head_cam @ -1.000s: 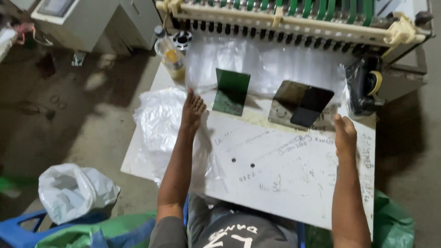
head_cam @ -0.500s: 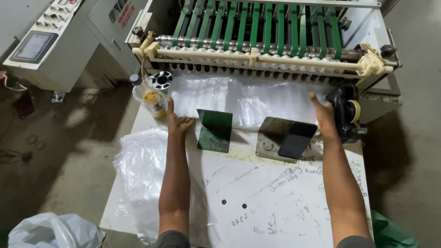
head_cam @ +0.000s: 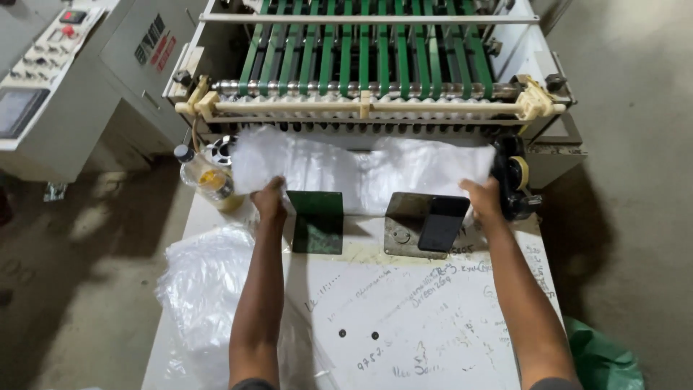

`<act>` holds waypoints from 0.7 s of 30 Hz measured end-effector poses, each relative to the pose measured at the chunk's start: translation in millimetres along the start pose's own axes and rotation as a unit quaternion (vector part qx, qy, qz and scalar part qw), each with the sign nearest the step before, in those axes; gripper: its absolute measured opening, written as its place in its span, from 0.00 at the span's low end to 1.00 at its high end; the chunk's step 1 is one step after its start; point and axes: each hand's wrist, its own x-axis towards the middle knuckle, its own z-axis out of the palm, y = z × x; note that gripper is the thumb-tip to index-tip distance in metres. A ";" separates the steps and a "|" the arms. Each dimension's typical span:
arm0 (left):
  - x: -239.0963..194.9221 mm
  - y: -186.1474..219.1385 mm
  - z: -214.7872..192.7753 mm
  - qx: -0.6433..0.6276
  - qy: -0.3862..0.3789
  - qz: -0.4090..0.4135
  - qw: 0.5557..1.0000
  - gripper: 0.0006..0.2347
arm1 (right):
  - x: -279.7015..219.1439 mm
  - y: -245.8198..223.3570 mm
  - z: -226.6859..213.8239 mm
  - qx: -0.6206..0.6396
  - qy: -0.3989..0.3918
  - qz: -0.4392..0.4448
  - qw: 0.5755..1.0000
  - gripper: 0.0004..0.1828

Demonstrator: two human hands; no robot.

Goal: Folding and stacking plastic bags at a factory workstation.

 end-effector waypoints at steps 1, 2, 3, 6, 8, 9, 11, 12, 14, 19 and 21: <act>-22.6 9.8 -9.8 0.027 0.007 0.087 0.996 0.27 | -18.1 -6.8 -11.8 0.008 0.055 -0.028 0.998 0.26; -47.3 16.9 -22.4 0.054 0.015 0.170 0.984 0.17 | -40.2 -11.0 -25.8 0.013 0.110 -0.054 0.992 0.28; -20.6 4.9 -31.2 0.056 0.008 0.172 0.984 0.17 | -62.8 -17.0 -37.1 0.016 0.118 -0.052 0.992 0.28; 9.6 -23.3 -68.0 0.728 0.054 0.298 0.615 0.26 | -139.3 -35.2 -74.9 -0.006 0.173 -0.093 0.980 0.25; -23.1 -12.1 -91.8 0.722 0.033 0.333 0.606 0.17 | -189.6 -56.0 -97.0 -0.184 0.176 -0.418 0.872 0.18; -42.6 -7.2 -109.8 0.725 0.028 0.330 0.604 0.17 | -207.0 -45.6 -111.2 -0.187 0.175 -0.412 0.874 0.18; -79.8 5.1 -144.9 0.708 0.006 0.378 0.596 0.12 | -236.2 -28.3 -137.0 -0.377 0.133 -0.519 0.756 0.17; -101.8 13.9 -152.6 0.711 0.006 0.376 0.595 0.12 | -245.7 -9.4 -146.4 -0.377 0.131 -0.517 0.758 0.17; -145.2 32.4 -168.6 0.692 -0.011 0.423 0.586 0.24 | -263.3 27.5 -163.4 -0.540 -0.086 -0.377 0.747 0.37; -253.7 46.1 -144.5 0.235 -0.307 -0.004 0.922 0.18 | -332.6 -44.8 -132.7 -0.359 -0.408 -0.118 0.831 0.70; -244.8 -7.7 -138.4 0.154 -0.337 -0.079 0.925 0.20 | -309.2 4.6 -101.9 -0.255 -0.434 -0.111 0.857 0.74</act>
